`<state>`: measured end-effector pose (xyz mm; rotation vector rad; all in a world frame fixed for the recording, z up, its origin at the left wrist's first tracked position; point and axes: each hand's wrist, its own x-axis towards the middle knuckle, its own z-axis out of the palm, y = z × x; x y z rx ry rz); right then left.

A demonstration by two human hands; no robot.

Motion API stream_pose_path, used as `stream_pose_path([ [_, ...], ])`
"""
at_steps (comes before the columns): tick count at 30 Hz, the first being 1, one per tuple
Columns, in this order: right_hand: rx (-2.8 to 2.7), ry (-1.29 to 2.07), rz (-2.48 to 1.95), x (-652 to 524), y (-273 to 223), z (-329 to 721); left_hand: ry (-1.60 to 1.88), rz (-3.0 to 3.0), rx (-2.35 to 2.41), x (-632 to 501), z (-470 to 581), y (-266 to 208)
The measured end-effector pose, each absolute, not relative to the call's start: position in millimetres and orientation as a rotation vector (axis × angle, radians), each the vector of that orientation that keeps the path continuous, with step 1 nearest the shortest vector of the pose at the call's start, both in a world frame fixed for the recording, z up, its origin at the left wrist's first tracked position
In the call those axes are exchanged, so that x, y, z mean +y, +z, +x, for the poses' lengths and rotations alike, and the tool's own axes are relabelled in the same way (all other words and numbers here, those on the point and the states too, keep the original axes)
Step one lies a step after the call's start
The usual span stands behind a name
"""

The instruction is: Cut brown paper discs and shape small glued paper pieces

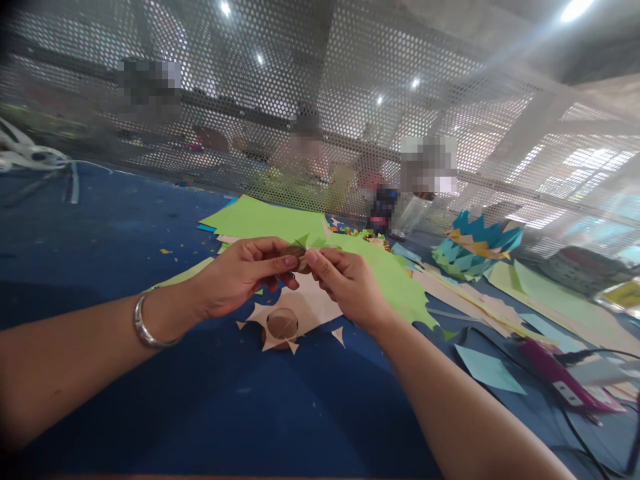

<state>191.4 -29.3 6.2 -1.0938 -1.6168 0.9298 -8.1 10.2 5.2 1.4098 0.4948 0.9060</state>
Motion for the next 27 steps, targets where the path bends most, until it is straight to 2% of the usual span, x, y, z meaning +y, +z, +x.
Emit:
stream_pose_path([
  [11, -1.691, 0.832, -1.145, -28.8, 5.2, 196.3, 1.043, 1.496, 0.568, 9.2, -8.4, 11.4],
  [27, -1.786, 0.731, -1.173, -28.2, 5.9, 198.5, 1.070, 1.576, 0.588, 11.7, -10.0, 8.7],
])
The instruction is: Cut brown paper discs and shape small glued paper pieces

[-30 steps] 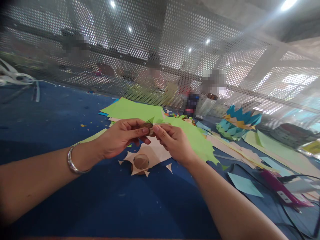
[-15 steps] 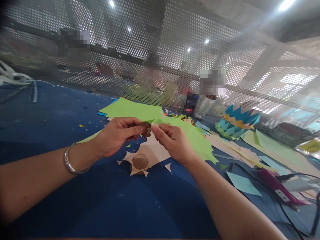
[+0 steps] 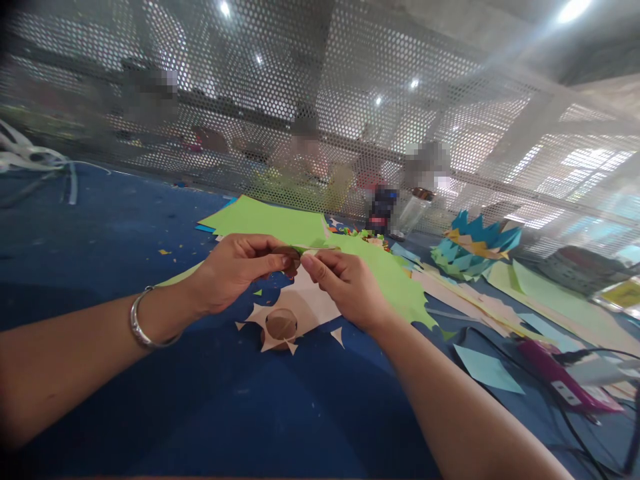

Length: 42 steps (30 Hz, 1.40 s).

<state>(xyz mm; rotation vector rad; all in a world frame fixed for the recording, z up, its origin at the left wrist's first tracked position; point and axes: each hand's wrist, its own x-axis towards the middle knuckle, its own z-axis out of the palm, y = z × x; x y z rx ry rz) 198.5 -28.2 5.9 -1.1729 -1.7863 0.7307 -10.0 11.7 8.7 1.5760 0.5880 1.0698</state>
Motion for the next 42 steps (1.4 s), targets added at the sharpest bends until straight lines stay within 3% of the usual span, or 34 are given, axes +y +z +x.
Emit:
stream_pose_path([
  [21, -1.971, 0.447, -1.223, -30.8, 13.5, 197.2, 1.020, 1.776, 0.614, 20.3, -14.6, 4.5],
  [42, -2.003, 0.424, -1.296, -29.8, 12.7, 197.5, 0.930, 1.823, 0.676, 22.7, -15.6, 10.1],
])
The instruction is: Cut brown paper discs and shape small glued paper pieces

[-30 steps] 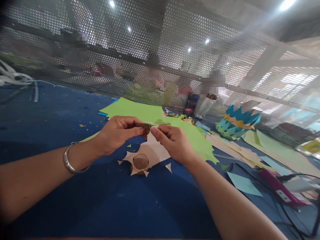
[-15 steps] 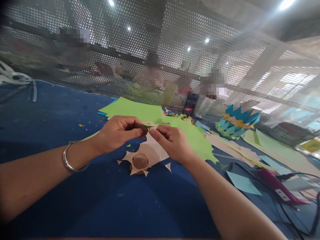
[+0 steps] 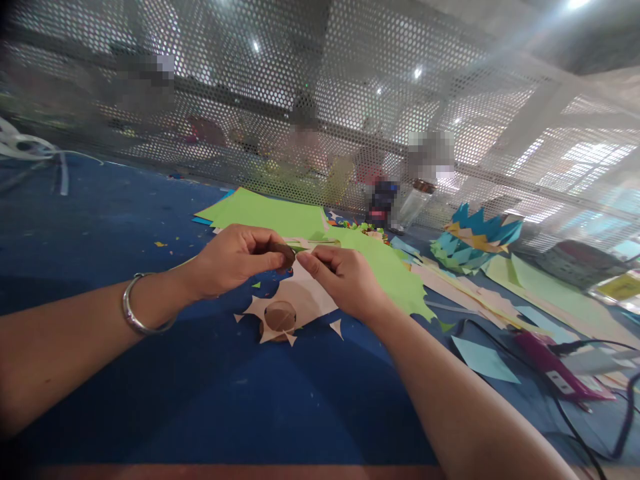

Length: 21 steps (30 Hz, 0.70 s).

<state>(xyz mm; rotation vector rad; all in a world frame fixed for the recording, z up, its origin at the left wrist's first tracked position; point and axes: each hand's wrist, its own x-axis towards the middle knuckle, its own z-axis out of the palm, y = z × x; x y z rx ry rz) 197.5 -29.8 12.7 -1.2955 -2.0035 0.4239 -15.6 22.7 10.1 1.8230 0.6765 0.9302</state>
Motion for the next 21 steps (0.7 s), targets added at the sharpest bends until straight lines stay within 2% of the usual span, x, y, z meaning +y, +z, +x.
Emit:
stream_pose_path([
  [8, -2.005, 0.379, -1.354, -27.8, 13.1, 197.2, 0.883, 1.813, 0.659, 22.0, -13.8, 9.8],
  [14, -1.997, 0.228, -1.506, -25.3, 11.8, 199.8, 0.565, 1.964, 0.705, 23.7, -16.4, 5.2],
  [21, -2.044, 0.076, -1.655, -26.2, 8.8, 197.4, 0.318, 2.447, 0.973, 24.6, -24.9, 13.3],
])
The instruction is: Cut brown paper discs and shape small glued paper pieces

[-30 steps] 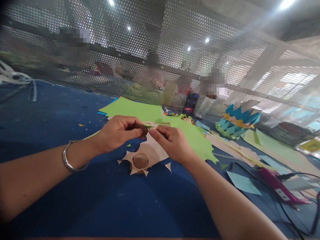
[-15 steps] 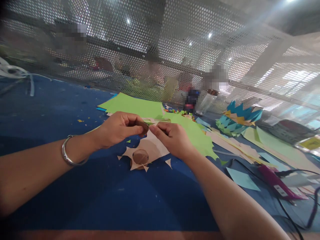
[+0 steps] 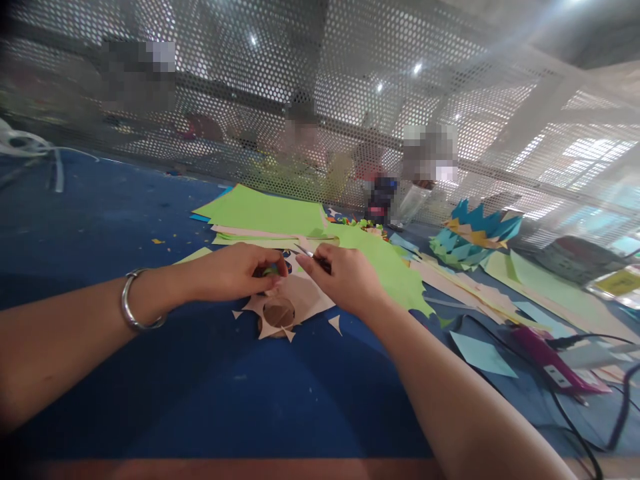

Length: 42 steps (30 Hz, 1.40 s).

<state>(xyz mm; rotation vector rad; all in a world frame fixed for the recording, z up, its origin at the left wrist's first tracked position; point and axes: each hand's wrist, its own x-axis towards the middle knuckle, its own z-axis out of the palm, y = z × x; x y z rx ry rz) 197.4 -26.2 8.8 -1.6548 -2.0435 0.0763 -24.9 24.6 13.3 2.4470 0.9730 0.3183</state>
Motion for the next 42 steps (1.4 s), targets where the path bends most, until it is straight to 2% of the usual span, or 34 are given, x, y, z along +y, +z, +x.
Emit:
stream_pose_path([
  [9, -2.095, 0.040, -1.707, -26.1, 9.2, 198.0, 0.097, 2.666, 0.977, 24.5, -31.7, 24.0],
  [16, -2.197, 0.071, -1.787, -20.7, 3.3, 202.0, 0.191, 2.681, 1.152, 26.6, -31.4, 28.4],
  [25, -2.198, 0.119, -1.813, -18.5, -0.6, 204.3, -0.034, 2.648, 0.764, -0.4, -23.2, 32.0],
  [42, -2.189, 0.066, -1.816, -19.3, 1.5, 202.2, 0.163, 2.827, 0.965, 13.6, -23.3, 15.2],
])
